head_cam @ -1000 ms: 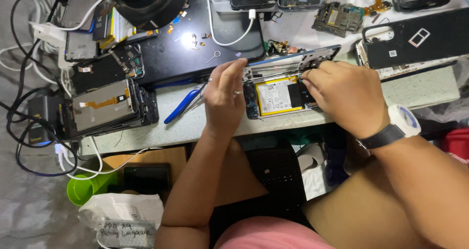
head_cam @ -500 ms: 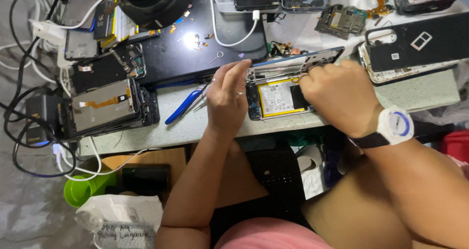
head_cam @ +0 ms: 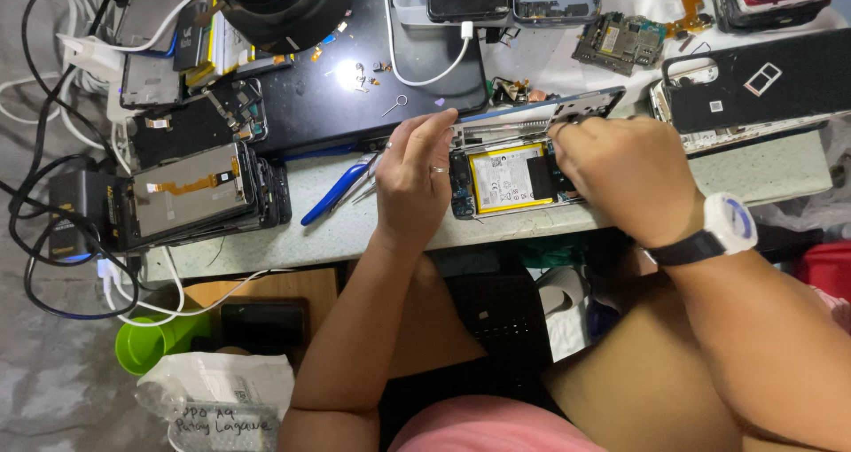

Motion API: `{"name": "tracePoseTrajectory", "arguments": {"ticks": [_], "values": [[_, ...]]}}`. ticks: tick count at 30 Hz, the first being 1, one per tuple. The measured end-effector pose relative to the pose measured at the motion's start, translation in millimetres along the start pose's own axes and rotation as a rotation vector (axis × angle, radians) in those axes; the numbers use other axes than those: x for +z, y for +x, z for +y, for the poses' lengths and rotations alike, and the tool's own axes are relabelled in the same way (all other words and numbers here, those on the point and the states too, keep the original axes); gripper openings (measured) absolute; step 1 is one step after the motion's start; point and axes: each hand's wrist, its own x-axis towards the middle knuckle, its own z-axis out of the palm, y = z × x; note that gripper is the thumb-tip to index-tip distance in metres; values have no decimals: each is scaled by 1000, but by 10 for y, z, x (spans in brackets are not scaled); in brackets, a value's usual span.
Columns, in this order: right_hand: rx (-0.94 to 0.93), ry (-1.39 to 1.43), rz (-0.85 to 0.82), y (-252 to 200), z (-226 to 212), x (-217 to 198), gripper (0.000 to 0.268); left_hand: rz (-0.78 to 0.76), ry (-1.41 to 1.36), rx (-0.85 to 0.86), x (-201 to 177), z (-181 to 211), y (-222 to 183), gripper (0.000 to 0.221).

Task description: The person applies adhesive to a small circular component and places it onto the back camera module of a disassembled smartphone. They then reposition the phone and handle the back cover and internal components.

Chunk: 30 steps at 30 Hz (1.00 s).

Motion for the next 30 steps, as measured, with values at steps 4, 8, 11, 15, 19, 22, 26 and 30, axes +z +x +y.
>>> {"name": "tracePoseTrajectory", "arguments": {"ticks": [4,8,11,15,19,22,26,30], "values": [[97,202,203,-72,73,-65,7,74,-22,9,-9,-9,-43,21],[599,611,199,-202,186,-146,25,156,-240,-177,-17,-71,-70,22],[585,731,237,-224,242,-104,28,196,-482,-369,-48,-129,-111,25],[575,1225,99,-89,136,68,19,211,-638,-496,-52,-185,-141,25],[651,1459,-3,61,-62,194,28,175,-622,-502,-27,-188,-164,23],[681,1534,44,163,-136,215,26,164,-634,-519,-31,-178,-164,20],[757,1565,193,265,-195,255,22,162,-676,-516,-43,-163,-169,17],[794,1704,273,285,-222,309,25,223,-762,-516,-59,-176,-178,17]]}}
